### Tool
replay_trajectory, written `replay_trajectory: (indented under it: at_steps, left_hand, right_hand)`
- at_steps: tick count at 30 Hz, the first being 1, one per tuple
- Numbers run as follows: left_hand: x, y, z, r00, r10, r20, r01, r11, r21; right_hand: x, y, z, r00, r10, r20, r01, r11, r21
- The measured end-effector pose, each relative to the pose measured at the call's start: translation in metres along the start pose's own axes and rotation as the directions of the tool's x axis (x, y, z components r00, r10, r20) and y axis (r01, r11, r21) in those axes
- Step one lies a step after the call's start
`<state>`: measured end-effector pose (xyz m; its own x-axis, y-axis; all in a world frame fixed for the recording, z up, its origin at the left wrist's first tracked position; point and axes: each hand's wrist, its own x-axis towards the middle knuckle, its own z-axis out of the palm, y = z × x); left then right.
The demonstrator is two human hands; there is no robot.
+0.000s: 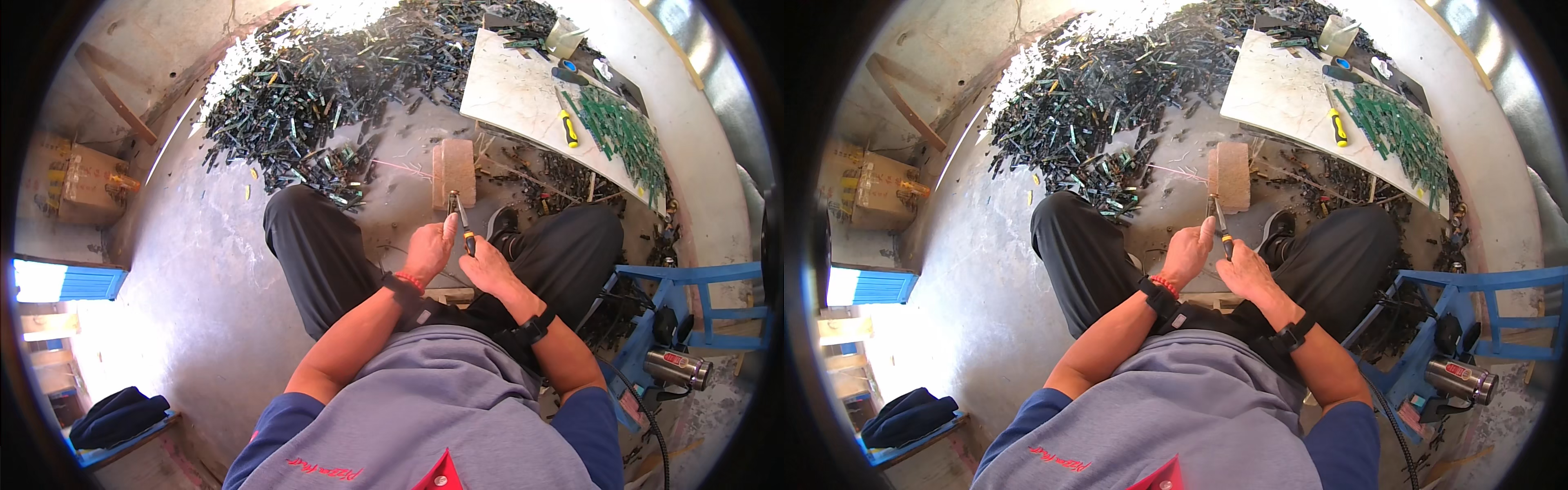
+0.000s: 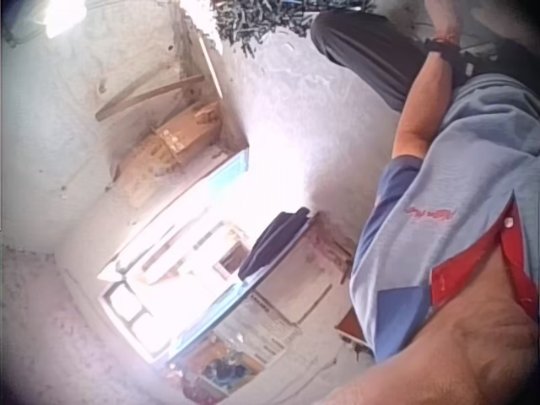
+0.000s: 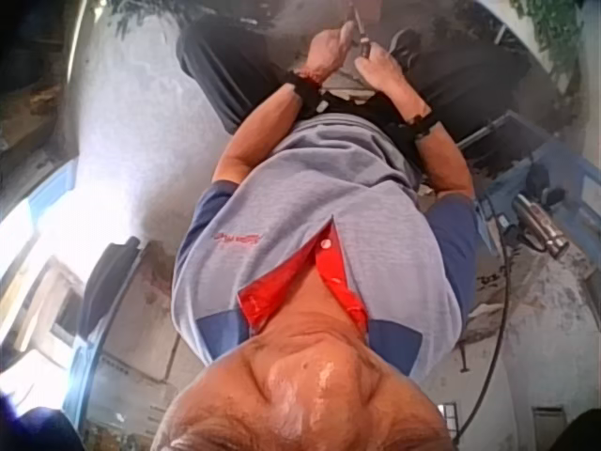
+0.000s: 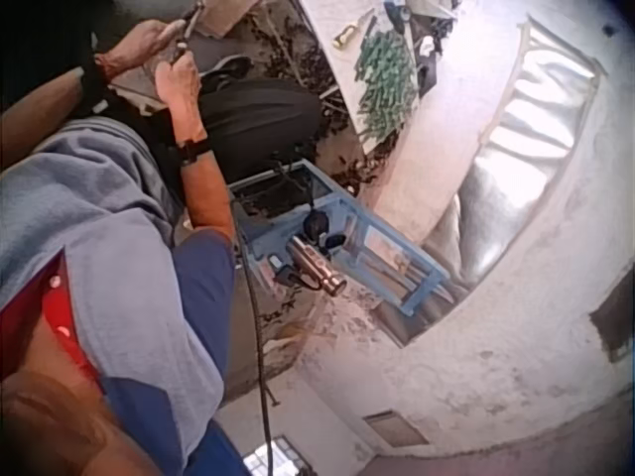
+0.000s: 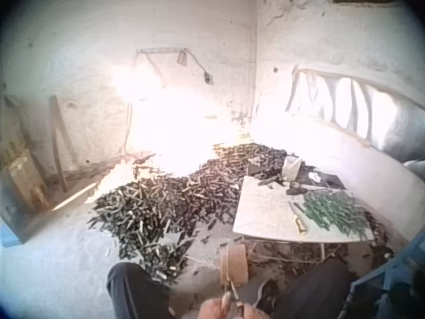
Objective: The person sits on a low stool and disassembles small green circuit boards. They use pliers to strip components and a screwdriver to pry parts off the boards, placing the separated pieces on a nearby table.
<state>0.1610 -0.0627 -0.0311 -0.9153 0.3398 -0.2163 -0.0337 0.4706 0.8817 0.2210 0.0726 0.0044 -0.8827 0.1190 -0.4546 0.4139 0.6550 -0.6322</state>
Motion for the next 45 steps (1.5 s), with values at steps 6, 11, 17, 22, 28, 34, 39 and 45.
replay_trajectory:
  at_steps: [6,11,17,22,28,34,39,45]
  left_hand:
    - [0.002,-0.004,0.003,0.999,0.030,-0.028,-0.030,0.999,0.016]
    - [0.002,-0.008,0.004,1.000,-0.019,-0.023,0.016,0.990,-0.142]
    - [-0.008,0.011,-0.026,0.928,-0.106,0.357,0.290,0.805,-0.517]
    - [-0.009,0.002,-0.057,0.826,-0.174,0.537,0.496,0.675,-0.545]
    - [-0.002,0.005,-0.066,0.894,-0.116,0.433,0.379,0.709,-0.594]
    - [0.001,0.008,-0.054,0.864,-0.095,0.495,0.465,0.531,-0.709]
    - [-0.002,0.005,-0.045,0.813,-0.024,0.582,0.529,0.450,-0.720]
    - [-0.001,0.002,-0.039,0.798,0.003,0.603,0.543,0.432,-0.720]
  right_hand:
    - [0.006,0.007,0.011,0.999,-0.021,-0.031,0.023,0.995,0.099]
    - [0.006,0.002,0.009,0.992,-0.075,-0.098,0.082,0.994,0.068]
    - [0.006,0.007,-0.013,0.936,-0.278,-0.216,0.202,0.926,-0.318]
    - [0.005,0.017,-0.032,0.864,-0.488,-0.127,0.338,0.748,-0.572]
    - [-0.003,0.015,-0.025,0.906,-0.354,-0.234,0.327,0.934,-0.145]
    - [-0.003,0.015,-0.018,0.987,-0.031,0.155,-0.098,0.649,0.754]
    - [0.003,0.010,-0.018,0.995,-0.070,0.071,-0.011,0.627,0.779]
    - [0.016,0.003,-0.021,0.996,-0.068,-0.056,0.085,0.575,0.813]
